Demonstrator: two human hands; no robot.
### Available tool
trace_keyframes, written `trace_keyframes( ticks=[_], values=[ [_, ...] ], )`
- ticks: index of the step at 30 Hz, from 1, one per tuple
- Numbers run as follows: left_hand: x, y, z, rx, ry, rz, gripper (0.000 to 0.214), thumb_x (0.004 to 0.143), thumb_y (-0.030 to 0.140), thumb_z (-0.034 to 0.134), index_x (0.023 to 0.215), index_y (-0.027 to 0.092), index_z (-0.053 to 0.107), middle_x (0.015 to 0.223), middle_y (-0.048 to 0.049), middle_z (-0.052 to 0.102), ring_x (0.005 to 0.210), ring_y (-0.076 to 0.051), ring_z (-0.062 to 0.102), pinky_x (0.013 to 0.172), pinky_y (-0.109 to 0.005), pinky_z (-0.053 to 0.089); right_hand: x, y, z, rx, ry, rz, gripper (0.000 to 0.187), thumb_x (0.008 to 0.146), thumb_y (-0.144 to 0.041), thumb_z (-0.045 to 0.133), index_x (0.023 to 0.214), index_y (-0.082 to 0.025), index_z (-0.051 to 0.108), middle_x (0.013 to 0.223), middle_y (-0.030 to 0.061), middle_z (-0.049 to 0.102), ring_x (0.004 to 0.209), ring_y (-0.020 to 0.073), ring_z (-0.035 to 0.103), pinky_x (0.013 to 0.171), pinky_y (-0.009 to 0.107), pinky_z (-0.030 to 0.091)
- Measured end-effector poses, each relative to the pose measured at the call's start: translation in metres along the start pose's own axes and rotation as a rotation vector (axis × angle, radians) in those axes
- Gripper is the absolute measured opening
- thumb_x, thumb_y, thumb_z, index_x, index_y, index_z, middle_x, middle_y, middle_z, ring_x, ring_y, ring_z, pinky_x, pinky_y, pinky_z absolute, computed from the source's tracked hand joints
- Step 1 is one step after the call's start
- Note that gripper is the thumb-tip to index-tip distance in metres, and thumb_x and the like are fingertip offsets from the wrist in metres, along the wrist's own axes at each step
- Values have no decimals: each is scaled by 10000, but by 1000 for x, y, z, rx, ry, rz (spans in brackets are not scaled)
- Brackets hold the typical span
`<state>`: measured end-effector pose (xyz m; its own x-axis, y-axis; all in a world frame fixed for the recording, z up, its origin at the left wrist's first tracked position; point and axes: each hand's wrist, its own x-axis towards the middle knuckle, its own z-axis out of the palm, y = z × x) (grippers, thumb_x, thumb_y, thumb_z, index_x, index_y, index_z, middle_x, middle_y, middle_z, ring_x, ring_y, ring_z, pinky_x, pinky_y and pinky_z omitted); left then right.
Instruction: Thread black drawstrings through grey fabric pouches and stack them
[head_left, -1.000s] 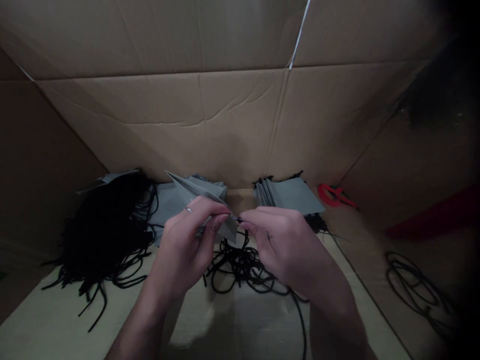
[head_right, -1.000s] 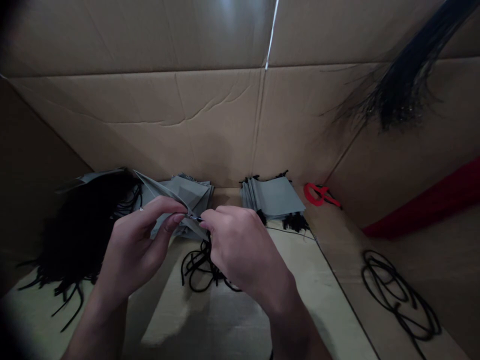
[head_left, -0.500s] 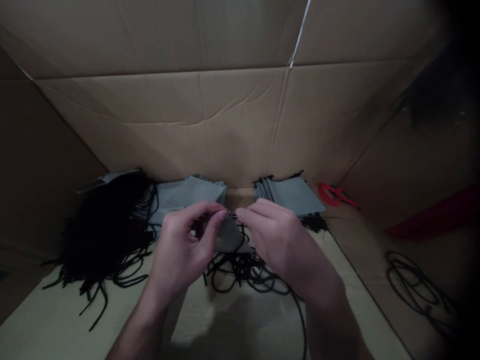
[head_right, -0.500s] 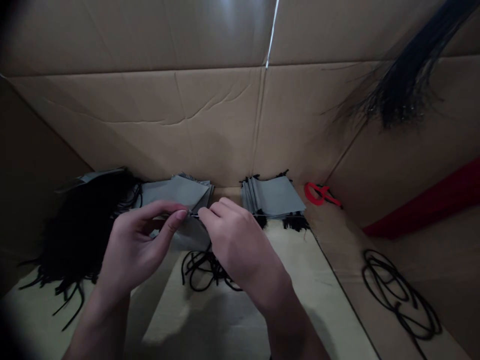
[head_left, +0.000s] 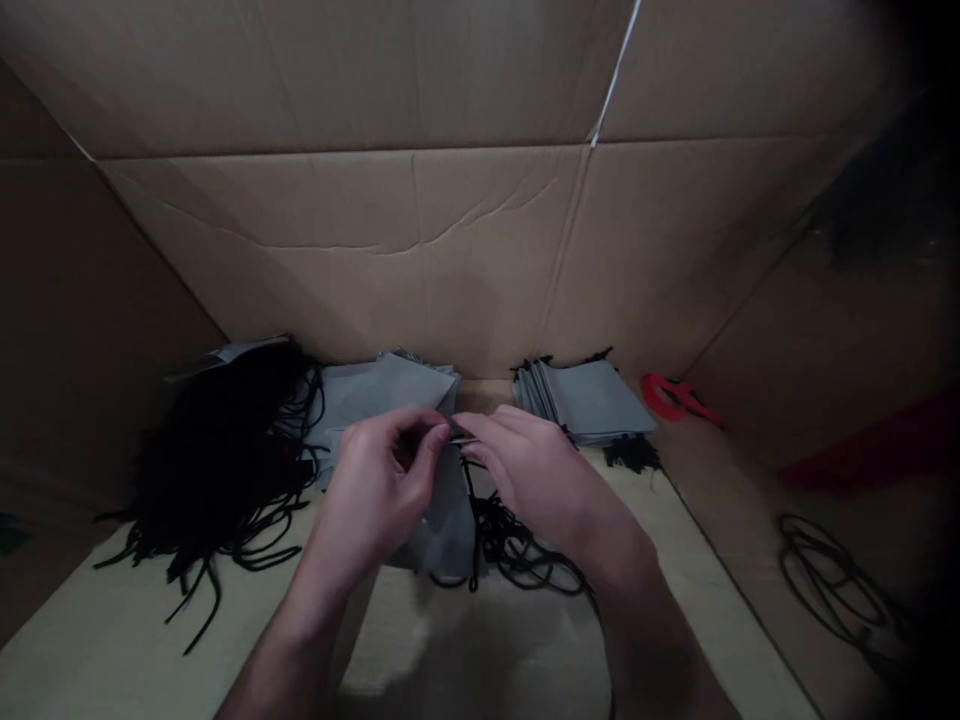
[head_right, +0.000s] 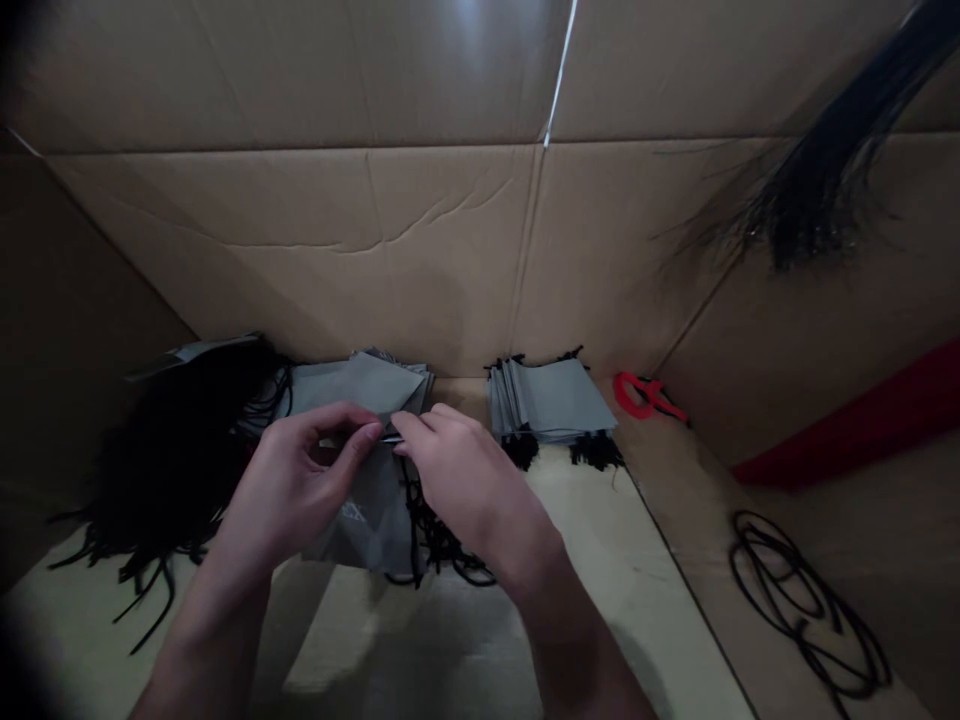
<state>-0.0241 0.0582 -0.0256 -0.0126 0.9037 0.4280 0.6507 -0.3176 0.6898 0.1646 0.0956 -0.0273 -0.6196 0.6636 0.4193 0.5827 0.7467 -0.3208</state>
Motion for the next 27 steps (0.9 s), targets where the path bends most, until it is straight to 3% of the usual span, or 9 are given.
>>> trace_keyframes(
  ticks=[5, 10, 15, 20, 24, 27],
  values=[
    [-1, -1, -3, 11, 29, -57, 251, 1005, 318, 620, 867, 178, 777, 776, -18, 764, 626, -148, 628, 555, -252, 449, -7, 11, -12, 70, 94, -53, 248, 1055, -77, 560, 959, -151, 777, 892, 83, 775, 835, 228, 722, 765, 350, 556],
    [-2, 1, 9, 57, 76, 6, 223, 984, 224, 599, 858, 183, 779, 761, -19, 784, 613, -148, 646, 559, -248, 432, -1, 1, 0, 16, 101, -104, 281, 1056, -70, 538, 905, -137, 765, 809, 72, 752, 751, 209, 695, 678, 328, 499],
    [3, -3, 10, 109, 124, 55, 215, 947, 140, 598, 818, 180, 766, 642, 6, 722, 540, -127, 593, 551, -235, 410, -2, 13, -4, 90, 25, 34, 193, 1064, -145, 609, 954, -172, 765, 900, 66, 806, 815, 216, 755, 727, 324, 530],
    [5, -6, 8, 144, 196, 51, 198, 946, 142, 610, 820, 175, 759, 635, 6, 709, 531, -127, 571, 551, -239, 403, -9, 27, -15, 73, 87, 56, 289, 1040, -132, 609, 785, -221, 712, 767, 27, 777, 715, 214, 727, 671, 340, 520],
    [3, -2, 18, 134, 118, 93, 223, 919, 91, 590, 798, 181, 753, 608, 15, 697, 502, -119, 545, 534, -237, 369, -2, 14, -2, 83, 19, 7, 290, 988, -16, 556, 876, -198, 752, 891, 68, 817, 825, 227, 769, 750, 332, 576],
    [5, -4, 17, 154, 111, 60, 223, 917, 90, 595, 799, 181, 762, 630, 2, 725, 516, -128, 573, 548, -243, 377, -3, 15, -2, 89, -26, 55, 272, 967, -9, 566, 929, -193, 762, 961, 79, 821, 883, 244, 781, 790, 346, 592]
  ],
)
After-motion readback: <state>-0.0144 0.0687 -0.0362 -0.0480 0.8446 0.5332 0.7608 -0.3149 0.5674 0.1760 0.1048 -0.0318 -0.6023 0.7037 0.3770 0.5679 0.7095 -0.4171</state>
